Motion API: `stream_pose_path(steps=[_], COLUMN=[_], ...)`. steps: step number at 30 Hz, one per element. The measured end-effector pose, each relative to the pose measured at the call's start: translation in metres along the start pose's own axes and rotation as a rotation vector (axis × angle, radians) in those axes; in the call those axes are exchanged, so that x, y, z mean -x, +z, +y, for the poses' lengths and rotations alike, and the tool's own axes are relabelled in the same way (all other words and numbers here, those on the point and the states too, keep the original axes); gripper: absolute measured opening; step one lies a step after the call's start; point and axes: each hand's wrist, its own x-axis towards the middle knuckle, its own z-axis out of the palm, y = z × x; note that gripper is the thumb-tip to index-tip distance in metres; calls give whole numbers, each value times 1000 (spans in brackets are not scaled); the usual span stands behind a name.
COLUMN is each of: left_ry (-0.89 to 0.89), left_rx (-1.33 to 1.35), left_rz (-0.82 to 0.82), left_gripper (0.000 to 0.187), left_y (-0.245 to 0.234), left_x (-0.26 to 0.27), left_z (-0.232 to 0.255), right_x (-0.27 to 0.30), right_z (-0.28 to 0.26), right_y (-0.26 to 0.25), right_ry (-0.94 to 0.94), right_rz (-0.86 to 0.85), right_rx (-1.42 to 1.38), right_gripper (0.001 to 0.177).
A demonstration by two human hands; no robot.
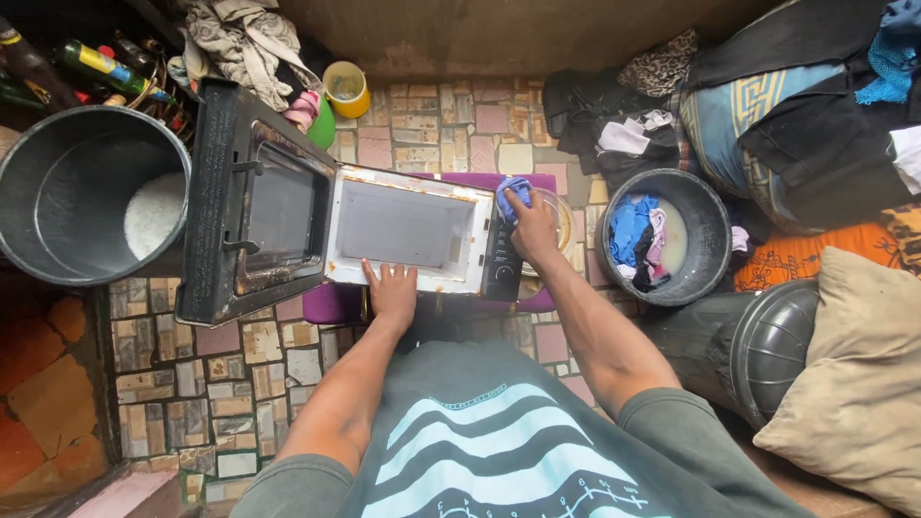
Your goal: Washing a cloth and using it to wipe down the exterior and interior of a microwave.
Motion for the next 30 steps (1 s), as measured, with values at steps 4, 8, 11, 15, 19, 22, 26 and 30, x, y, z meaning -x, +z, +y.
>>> stream_pose_path(steps=[4, 8, 11, 15, 19, 22, 26, 30], left_ry=[3, 5, 10, 20, 21, 6, 9, 15], left_rx=[-34, -21, -16, -13, -9, 16, 12, -7], left_rz=[-8, -65, -61, -59, -99, -74, -79, 41], left_gripper=[29, 25, 26, 31, 31, 32, 31, 36], left_y=[24, 16, 15, 21, 12, 13, 10, 10], left_x=[-3, 0, -1, 0, 1, -1, -1, -1], left_z=[-4, 0, 0, -1, 1, 1, 1, 2], right_x=[47, 104, 114, 88, 26, -19, -38, -3], right_z=[-13, -39, -38, -49, -41, -41, -40, -49], right_y=[-5, -23, -6, -3, 2, -3, 7, 27], right_ry=[-131, -291, -467, -547, -580, -552, -471, -489], right_rz=[1, -252, -261, -395, -351, -272, -200, -324], right_rx=[33, 143, 300, 515, 564, 601, 602, 750], right_gripper=[70, 51, 30, 27, 23, 24, 26, 32])
